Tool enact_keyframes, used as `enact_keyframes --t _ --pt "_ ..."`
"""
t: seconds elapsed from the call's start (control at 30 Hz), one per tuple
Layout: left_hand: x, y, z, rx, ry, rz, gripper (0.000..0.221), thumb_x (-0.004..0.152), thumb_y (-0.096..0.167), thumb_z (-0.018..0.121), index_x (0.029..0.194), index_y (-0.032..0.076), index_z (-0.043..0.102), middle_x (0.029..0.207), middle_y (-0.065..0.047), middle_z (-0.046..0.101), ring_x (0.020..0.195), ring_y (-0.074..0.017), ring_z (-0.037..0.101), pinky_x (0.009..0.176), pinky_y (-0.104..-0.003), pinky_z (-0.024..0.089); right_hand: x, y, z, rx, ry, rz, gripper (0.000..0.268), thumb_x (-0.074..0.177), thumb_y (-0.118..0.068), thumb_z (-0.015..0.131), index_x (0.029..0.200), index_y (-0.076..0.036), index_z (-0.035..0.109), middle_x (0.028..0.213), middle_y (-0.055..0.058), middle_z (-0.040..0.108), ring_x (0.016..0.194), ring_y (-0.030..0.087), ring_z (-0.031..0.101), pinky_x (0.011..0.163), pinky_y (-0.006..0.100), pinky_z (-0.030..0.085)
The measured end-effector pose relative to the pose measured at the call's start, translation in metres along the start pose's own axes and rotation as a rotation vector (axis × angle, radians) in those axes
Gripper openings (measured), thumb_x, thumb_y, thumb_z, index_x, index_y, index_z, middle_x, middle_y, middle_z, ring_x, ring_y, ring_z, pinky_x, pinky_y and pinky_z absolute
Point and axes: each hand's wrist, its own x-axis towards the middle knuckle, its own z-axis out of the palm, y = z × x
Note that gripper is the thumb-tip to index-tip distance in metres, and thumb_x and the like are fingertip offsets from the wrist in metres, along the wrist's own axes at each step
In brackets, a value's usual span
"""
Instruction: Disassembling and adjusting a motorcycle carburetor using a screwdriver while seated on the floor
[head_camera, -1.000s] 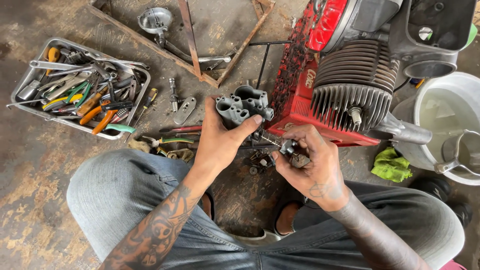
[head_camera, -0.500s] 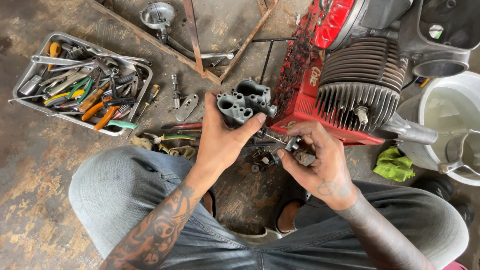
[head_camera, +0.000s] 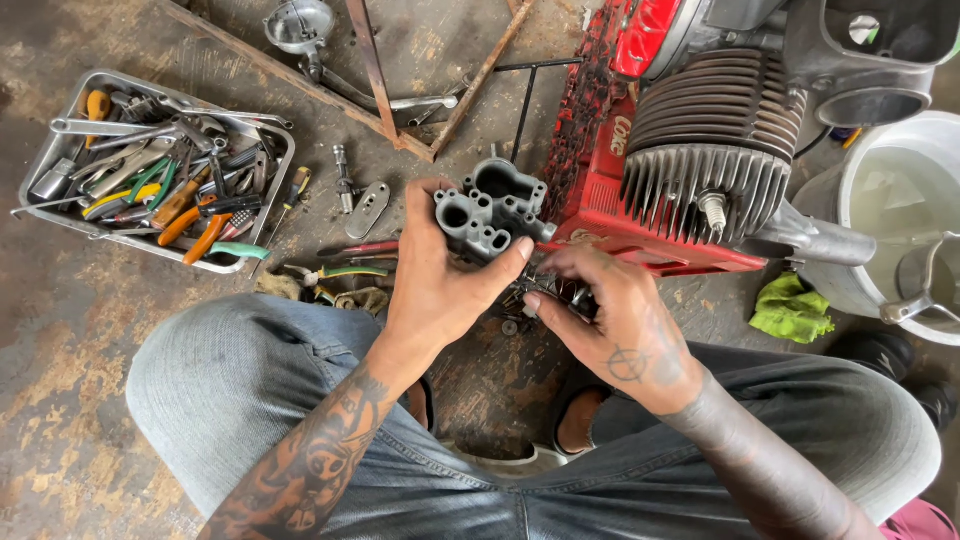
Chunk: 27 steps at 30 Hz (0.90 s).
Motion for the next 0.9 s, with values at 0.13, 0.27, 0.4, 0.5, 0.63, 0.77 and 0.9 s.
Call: enact_keyframes --t 0.13,0.27,0.4,0.5,0.63,0.77,0.9 --pt "-0.001 0.002 0.002 0.055 -0.034 0.035 0.067 0.071 0.023 0.090 0.118 0.006 0.045 0.098 -0.022 0.059 0.097 -0.0397 0.067 0.082 -0.047 0.057 0.001 -0.005 -0.003 -0.078 -0.074 -0.055 0.017 0.088 -0.010 0.075 0.103 -0.005 0.071 0.084 0.017 0.073 0.077 0.038 0.075 0.066 0.043 0.058" --pt "-0.001 0.003 0.001 0.124 -0.039 0.081 0.068 0.069 0.021 0.090 0.118 0.006 0.045 0.098 -0.022 0.057 0.098 -0.0436 0.067 0.082 -0.047 0.058 -0.001 -0.006 -0.013 0.094 -0.151 0.046 0.016 0.091 -0.017 0.073 0.102 -0.006 0.071 0.081 0.018 0.074 0.078 0.034 0.077 0.068 0.046 0.058" --pt "-0.001 0.001 0.001 0.062 -0.031 0.070 0.065 0.072 0.019 0.089 0.117 0.004 0.045 0.097 -0.022 0.056 0.097 -0.0403 0.066 0.081 -0.047 0.057 0.003 0.004 -0.008 0.096 -0.103 0.001 0.017 0.094 -0.018 0.072 0.105 -0.007 0.070 0.083 0.016 0.072 0.079 0.030 0.075 0.071 0.043 0.058" --pt "0.001 -0.006 0.001 -0.007 -0.029 -0.001 0.070 0.072 0.023 0.090 0.121 0.003 0.045 0.104 -0.026 0.060 0.102 -0.0427 0.066 0.088 -0.052 0.054 0.003 0.011 -0.010 0.160 -0.072 -0.018 0.015 0.093 -0.014 0.074 0.102 -0.004 0.068 0.087 0.015 0.070 0.083 0.024 0.068 0.080 0.041 0.056" --pt "0.005 -0.014 0.007 -0.105 0.013 -0.055 0.071 0.072 0.025 0.090 0.123 0.003 0.047 0.108 -0.028 0.062 0.108 -0.0416 0.065 0.093 -0.052 0.053 0.012 0.027 -0.018 0.249 -0.197 0.051 0.018 0.092 -0.019 0.077 0.101 -0.006 0.069 0.088 0.009 0.068 0.090 0.017 0.064 0.084 0.037 0.054" --pt "0.015 -0.020 -0.002 -0.249 0.104 -0.093 0.068 0.077 0.024 0.091 0.125 0.003 0.048 0.115 -0.020 0.062 0.110 -0.0330 0.060 0.099 -0.050 0.051 0.023 0.028 -0.008 0.027 -0.518 0.317 0.043 0.090 -0.029 0.072 0.123 -0.003 0.064 0.114 0.036 0.069 0.122 0.057 0.059 0.105 0.064 0.044" --pt "0.028 -0.022 -0.015 -0.338 0.153 -0.170 0.056 0.080 0.026 0.089 0.114 0.011 0.047 0.096 -0.004 0.061 0.079 -0.0145 0.064 0.054 -0.024 0.058 0.021 0.123 0.037 -0.221 -0.757 0.518 0.046 0.093 -0.035 0.068 0.133 -0.011 0.064 0.134 0.021 0.067 0.133 0.039 0.059 0.112 0.049 0.045"
